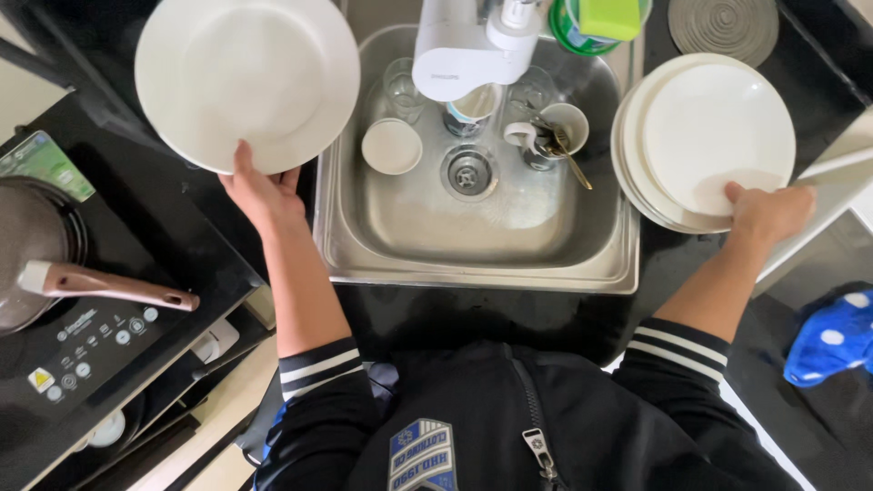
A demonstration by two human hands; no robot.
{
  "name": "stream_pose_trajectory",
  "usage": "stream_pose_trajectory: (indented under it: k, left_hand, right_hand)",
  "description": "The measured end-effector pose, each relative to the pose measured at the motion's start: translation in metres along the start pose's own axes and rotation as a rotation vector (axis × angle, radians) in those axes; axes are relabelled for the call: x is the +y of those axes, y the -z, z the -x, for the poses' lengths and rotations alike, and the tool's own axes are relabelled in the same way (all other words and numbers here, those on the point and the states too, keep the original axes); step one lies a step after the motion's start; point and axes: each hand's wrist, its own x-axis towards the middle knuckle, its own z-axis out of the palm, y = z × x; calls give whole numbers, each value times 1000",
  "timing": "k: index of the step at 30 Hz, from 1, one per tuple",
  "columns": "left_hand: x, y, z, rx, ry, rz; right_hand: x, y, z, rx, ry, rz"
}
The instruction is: The person washes plates and bowls by hand under a stream of water in a kitchen sink.
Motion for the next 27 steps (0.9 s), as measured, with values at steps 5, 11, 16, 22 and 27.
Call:
stream_pose_trajectory:
  k: [5, 11, 16, 22, 27]
  left_hand:
    - [1, -2, 11, 10, 9, -12]
    - [-3, -2, 11, -4, -15, 37]
    - [-12, -3, 7, -8, -6, 86]
    - [-9, -3, 13, -23, 26, 81]
    - [-1, -5, 24, -10, 53, 5]
  right_hand:
    - [10, -3, -10, 44, 23, -20]
    - [10, 14, -25, 80, 39, -190]
    - [-1, 24, -18, 25, -31, -471]
    - [-4, 34, -11, -71, -233, -876]
    - [7, 50, -22, -9, -211, -832]
